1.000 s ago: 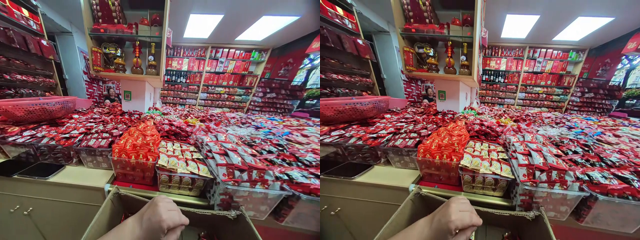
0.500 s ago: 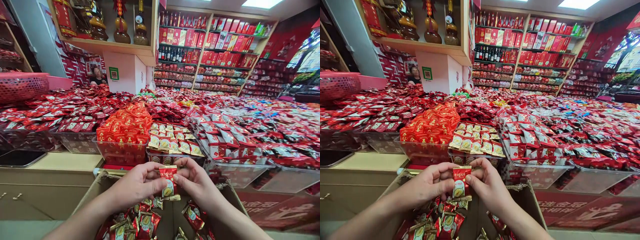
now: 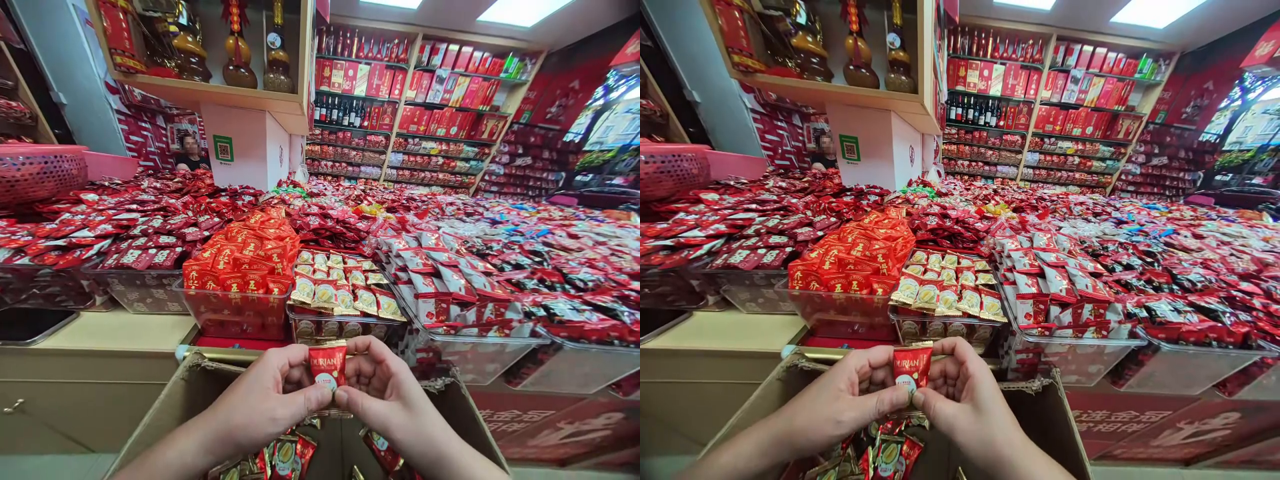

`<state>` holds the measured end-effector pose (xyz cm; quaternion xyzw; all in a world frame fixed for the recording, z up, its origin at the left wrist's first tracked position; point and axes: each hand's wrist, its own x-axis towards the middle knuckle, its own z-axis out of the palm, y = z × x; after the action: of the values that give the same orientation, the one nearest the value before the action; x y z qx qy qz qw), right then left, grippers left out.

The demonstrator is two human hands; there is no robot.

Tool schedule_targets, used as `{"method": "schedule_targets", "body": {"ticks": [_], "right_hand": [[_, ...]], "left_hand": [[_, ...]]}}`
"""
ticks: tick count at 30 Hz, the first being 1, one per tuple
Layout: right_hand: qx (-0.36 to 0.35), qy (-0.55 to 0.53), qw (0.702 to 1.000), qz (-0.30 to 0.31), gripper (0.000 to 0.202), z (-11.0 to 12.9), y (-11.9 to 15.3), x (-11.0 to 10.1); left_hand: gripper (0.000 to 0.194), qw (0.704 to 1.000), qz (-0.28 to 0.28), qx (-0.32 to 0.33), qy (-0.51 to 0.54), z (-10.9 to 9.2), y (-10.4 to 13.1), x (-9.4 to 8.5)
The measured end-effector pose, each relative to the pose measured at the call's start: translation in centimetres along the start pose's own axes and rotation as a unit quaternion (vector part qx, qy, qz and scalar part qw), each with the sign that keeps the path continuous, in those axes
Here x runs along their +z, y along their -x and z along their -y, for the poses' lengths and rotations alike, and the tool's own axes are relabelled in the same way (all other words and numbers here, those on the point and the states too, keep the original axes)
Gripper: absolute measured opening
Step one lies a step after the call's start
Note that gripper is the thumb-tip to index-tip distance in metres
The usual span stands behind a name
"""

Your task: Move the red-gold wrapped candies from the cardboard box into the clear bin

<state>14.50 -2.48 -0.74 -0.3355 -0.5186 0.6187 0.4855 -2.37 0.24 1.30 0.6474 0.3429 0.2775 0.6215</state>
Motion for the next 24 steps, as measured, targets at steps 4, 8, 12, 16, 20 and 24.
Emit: {"method": "schedule_targets", "body": {"ticks": [4, 8, 12, 16, 20, 24], "right_hand": [[-0.017, 0.101, 0.994, -0.030, 0.029, -0.1, 0.3, 0.3], [-0.064, 0.154, 0.985, -0.039, 0.018, 0.4, 0.6, 0.4], [-0.135, 0.218, 0.966, -0.030, 0.013, 0.5, 0.8, 0.3], [-0.315, 0.379, 0.865, -0.092, 0.026, 0.0, 0.4, 0.2], [-0.489, 0.523, 0.694, -0.077, 0.036, -0.2, -0.1, -0.1], [-0.523, 0.554, 0.638, -0.113, 0.030, 0.4, -0.2, -0.6]], "left_hand": [[0.021, 0.999, -0.005, 0.033, 0.012, -0.1, 0.1, 0.0], [0.018, 0.998, -0.014, 0.033, 0.049, -0.5, 0.1, -0.1], [0.019, 0.996, -0.025, 0.045, 0.073, -0.7, 0.2, -0.2], [0.044, 0.988, -0.058, 0.050, 0.132, -0.3, 0.5, 0.3], [0.053, 0.969, -0.059, 0.055, 0.235, 0.0, 1.1, 1.4], [0.047, 0.945, -0.043, 0.062, 0.319, -0.7, 1.3, 1.9]]}}
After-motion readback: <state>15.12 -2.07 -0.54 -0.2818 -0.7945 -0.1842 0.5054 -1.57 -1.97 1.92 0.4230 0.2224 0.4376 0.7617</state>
